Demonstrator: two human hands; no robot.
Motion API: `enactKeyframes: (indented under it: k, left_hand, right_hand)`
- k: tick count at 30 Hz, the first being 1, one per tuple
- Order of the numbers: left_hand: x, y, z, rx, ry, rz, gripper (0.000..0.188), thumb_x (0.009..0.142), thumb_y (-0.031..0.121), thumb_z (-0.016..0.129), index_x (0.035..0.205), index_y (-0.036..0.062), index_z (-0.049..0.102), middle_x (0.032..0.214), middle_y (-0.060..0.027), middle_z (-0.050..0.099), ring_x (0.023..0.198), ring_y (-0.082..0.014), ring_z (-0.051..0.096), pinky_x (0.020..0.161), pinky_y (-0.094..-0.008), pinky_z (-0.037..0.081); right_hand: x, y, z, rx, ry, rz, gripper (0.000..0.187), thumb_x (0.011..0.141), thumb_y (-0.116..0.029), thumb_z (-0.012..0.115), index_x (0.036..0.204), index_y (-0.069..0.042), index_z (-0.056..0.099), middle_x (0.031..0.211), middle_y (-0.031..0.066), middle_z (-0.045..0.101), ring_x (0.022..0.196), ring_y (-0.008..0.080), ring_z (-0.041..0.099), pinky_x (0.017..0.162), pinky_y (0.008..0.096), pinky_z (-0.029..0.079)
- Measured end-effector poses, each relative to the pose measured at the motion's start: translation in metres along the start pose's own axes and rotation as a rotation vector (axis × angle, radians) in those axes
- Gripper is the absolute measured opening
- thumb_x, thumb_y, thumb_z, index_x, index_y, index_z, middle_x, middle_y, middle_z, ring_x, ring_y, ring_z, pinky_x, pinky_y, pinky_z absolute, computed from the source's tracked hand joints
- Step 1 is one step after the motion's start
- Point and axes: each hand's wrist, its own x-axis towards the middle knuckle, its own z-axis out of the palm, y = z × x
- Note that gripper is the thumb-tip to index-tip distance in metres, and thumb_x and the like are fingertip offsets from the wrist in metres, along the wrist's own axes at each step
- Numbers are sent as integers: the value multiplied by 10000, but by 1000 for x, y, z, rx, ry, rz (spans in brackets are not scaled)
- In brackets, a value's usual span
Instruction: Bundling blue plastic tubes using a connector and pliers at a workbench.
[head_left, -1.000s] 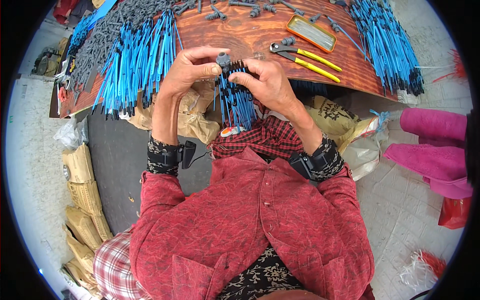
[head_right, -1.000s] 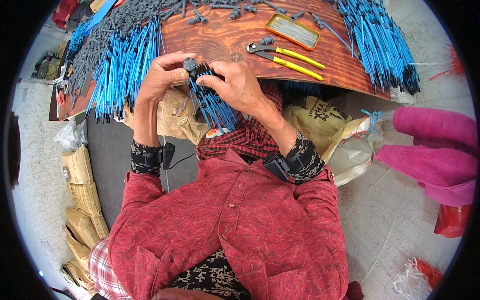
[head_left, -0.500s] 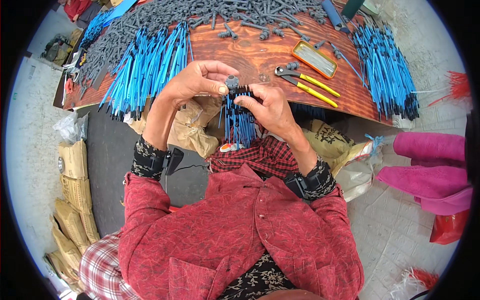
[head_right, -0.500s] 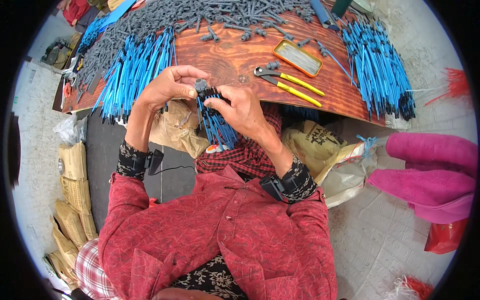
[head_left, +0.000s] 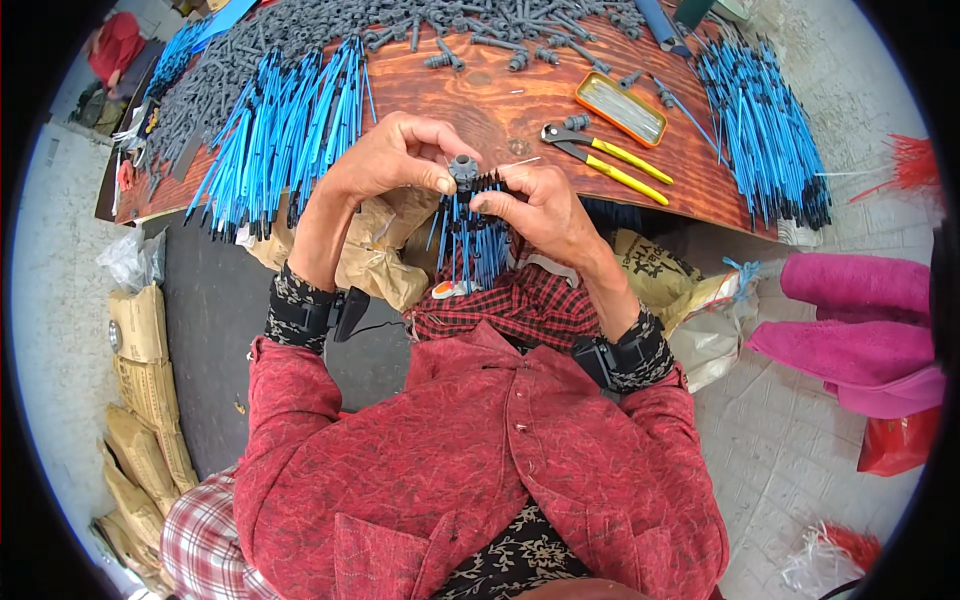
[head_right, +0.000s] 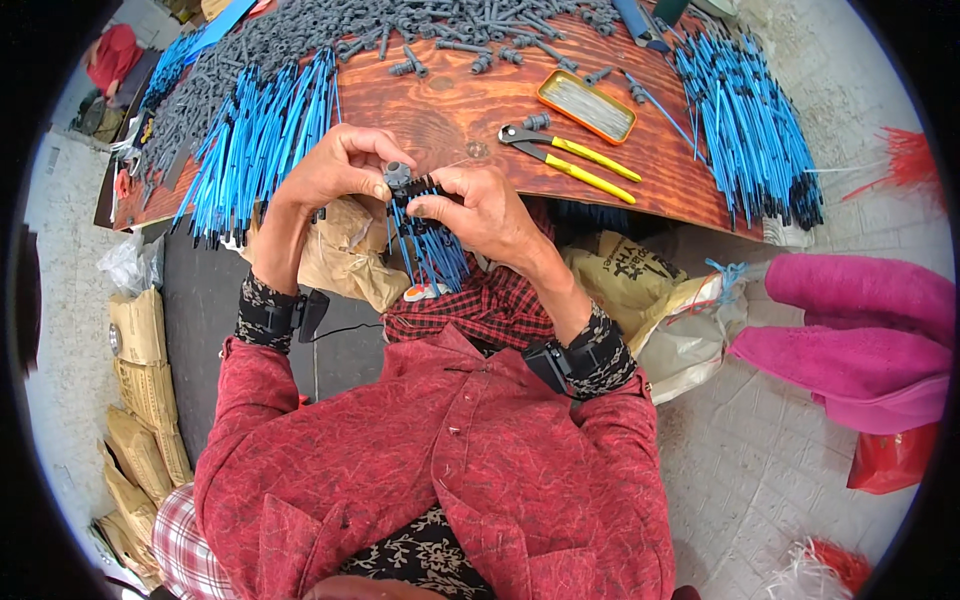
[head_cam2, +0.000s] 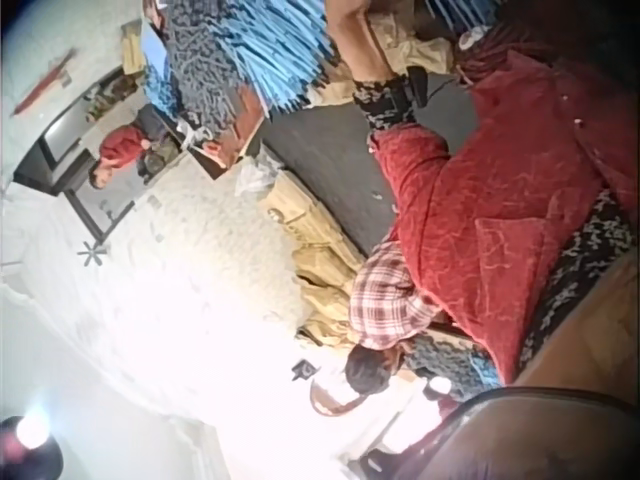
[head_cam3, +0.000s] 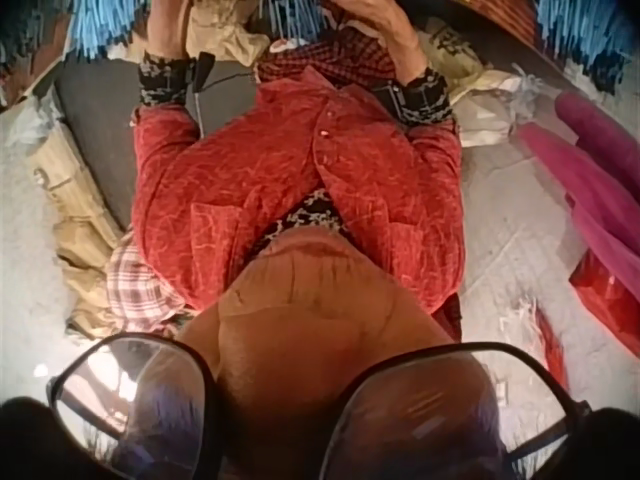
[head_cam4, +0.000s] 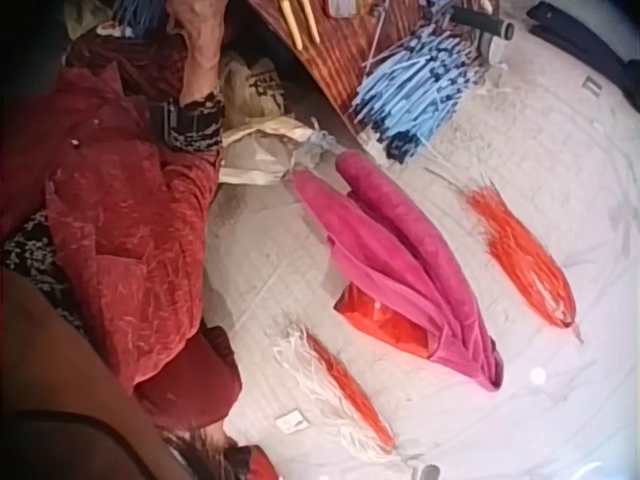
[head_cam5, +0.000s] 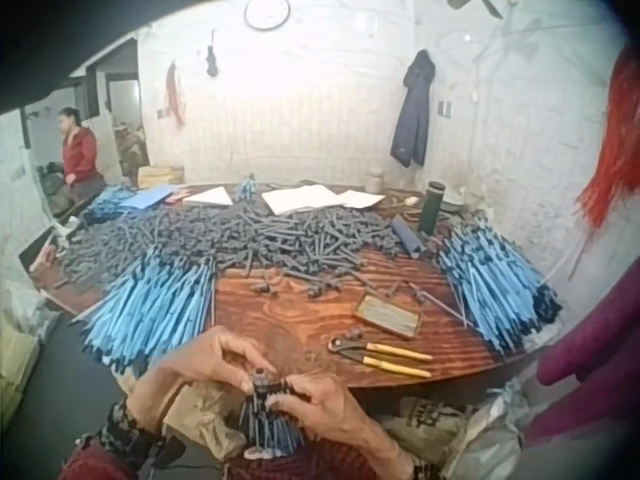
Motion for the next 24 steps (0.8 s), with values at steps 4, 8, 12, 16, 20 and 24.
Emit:
enactKeyframes:
  k: [4, 8, 12, 16, 20, 24]
  left_hand:
    - [1, -10, 3, -44, 21, 53, 371, 781, 85, 828, 1138, 26, 743, 950, 23, 682, 874, -74, 629, 797, -251, 510]
    - [-2, -17, 4, -112, 17, 94, 374, 793, 81, 812, 1153, 16, 735, 1025, 5, 686, 920, -81, 632, 820, -252, 513]
    - [-6, -20, 4, -138, 68, 76, 379, 805, 83, 803, 1168, 5, 725, 1051, -18, 705, 939, -96, 646, 843, -259, 523]
    - [-8, -14, 7, -142, 55, 52, 380, 809, 80, 800, 1172, 1, 722, 1054, -25, 716, 935, -96, 658, 850, -257, 535]
    - [-9, -6, 6, -113, 21, 23, 373, 812, 74, 799, 1170, 4, 724, 1045, -25, 721, 934, -96, 663, 851, -256, 539]
    - [-9, -9, 9, -134, 61, 36, 375, 810, 65, 801, 1173, 6, 728, 1034, -35, 733, 915, -101, 672, 835, -258, 545]
  right_hand:
    - [-2, 0, 1, 19, 24, 51, 196, 882, -164, 742, 957, 17, 738, 666, 51, 624, 625, 62, 523, 558, 289, 424]
    - [-6, 1, 10, 45, 59, 92, 210, 885, -177, 751, 978, 11, 746, 716, 50, 667, 663, 57, 573, 590, 270, 458]
    - [-10, 2, 16, 156, 125, 164, 214, 894, -179, 751, 1004, 4, 755, 786, 42, 705, 714, 56, 622, 635, 253, 491]
    - [-10, 0, 11, 153, 76, 147, 207, 898, -173, 748, 1006, 3, 757, 783, 36, 703, 709, 61, 624, 633, 257, 495]
    - [-8, -4, 13, 117, 84, 152, 198, 900, -177, 741, 974, 6, 753, 734, 45, 686, 662, 63, 604, 597, 270, 481]
    - [-8, 1, 20, 4, 170, 116, 200, 898, -185, 733, 935, 11, 739, 673, 66, 653, 608, 57, 562, 552, 290, 452]
